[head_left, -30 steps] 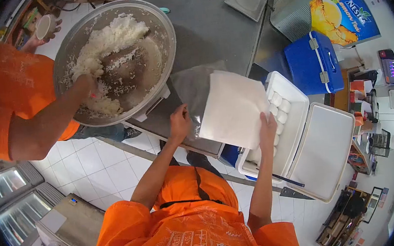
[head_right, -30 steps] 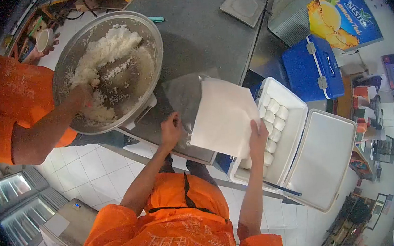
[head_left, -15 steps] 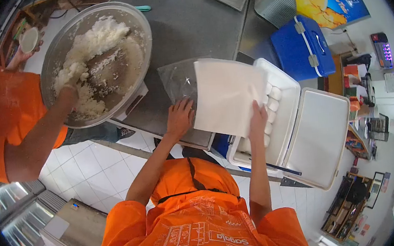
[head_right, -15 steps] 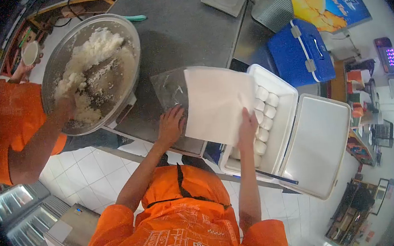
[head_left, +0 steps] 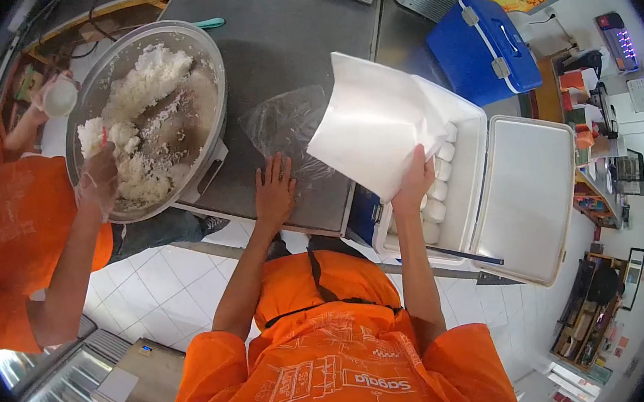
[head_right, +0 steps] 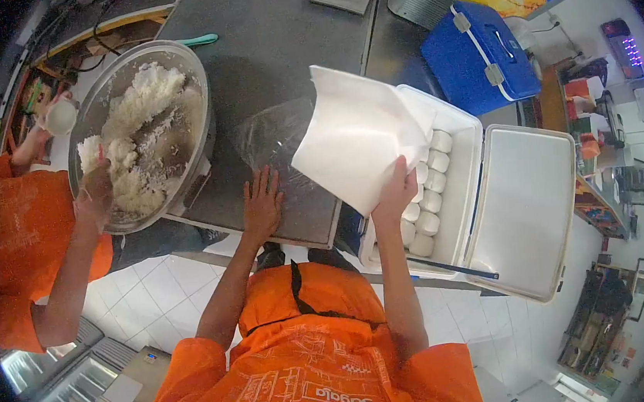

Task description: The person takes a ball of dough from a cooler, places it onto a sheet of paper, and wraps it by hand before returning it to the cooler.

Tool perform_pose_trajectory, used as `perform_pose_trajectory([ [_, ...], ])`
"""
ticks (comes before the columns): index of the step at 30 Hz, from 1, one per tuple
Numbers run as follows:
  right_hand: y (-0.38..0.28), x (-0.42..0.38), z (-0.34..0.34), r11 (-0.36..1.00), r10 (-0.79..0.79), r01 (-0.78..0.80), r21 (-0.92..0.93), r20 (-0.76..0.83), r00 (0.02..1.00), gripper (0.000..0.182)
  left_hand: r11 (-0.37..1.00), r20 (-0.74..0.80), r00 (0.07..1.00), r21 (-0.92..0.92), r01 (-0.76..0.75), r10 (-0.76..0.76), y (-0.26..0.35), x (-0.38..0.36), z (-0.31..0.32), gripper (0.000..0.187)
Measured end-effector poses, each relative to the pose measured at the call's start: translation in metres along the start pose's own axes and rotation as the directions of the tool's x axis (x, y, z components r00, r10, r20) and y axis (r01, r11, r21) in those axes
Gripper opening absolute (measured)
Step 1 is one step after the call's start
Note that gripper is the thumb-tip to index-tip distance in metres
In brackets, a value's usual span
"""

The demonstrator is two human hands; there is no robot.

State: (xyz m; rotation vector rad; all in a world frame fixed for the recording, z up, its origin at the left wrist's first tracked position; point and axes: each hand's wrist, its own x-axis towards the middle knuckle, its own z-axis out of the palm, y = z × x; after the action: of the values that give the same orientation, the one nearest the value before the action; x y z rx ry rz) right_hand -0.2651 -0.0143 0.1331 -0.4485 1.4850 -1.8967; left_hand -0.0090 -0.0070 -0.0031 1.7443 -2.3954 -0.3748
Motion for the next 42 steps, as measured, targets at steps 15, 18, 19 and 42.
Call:
perform_pose_trajectory([
  [15, 0.063, 0.023, -0.011, 0.913, 0.402, -0.384, 0.141, -0.138, 0.905, 0.030, 0.774, -0.261, 0.895, -0.451, -0.443, 0.360, 0.102, 0.032, -0.036, 0.068],
  [18, 0.055, 0.021, -0.013, 0.859, 0.508, -0.494, 0.134, -0.107, 0.855, 0.028, 0.751, -0.193, 0.970, -0.617, -0.235, 0.145, 0.115, 0.035, -0.035, 0.043],
  [19, 0.048, 0.017, -0.011, 0.832, 0.553, -0.540, 0.128, -0.120, 0.824, 0.027, 0.749, -0.191, 0.970, -0.619, -0.236, 0.149, 0.115, 0.036, -0.033, 0.043],
  [42, 0.129, -0.002, -0.012, 0.760, 0.650, -0.638, -0.127, 0.110, 0.752, 0.035, 0.864, 0.227, 0.947, -0.497, -0.087, 0.226, 0.033, -0.020, -0.053, 0.035],
])
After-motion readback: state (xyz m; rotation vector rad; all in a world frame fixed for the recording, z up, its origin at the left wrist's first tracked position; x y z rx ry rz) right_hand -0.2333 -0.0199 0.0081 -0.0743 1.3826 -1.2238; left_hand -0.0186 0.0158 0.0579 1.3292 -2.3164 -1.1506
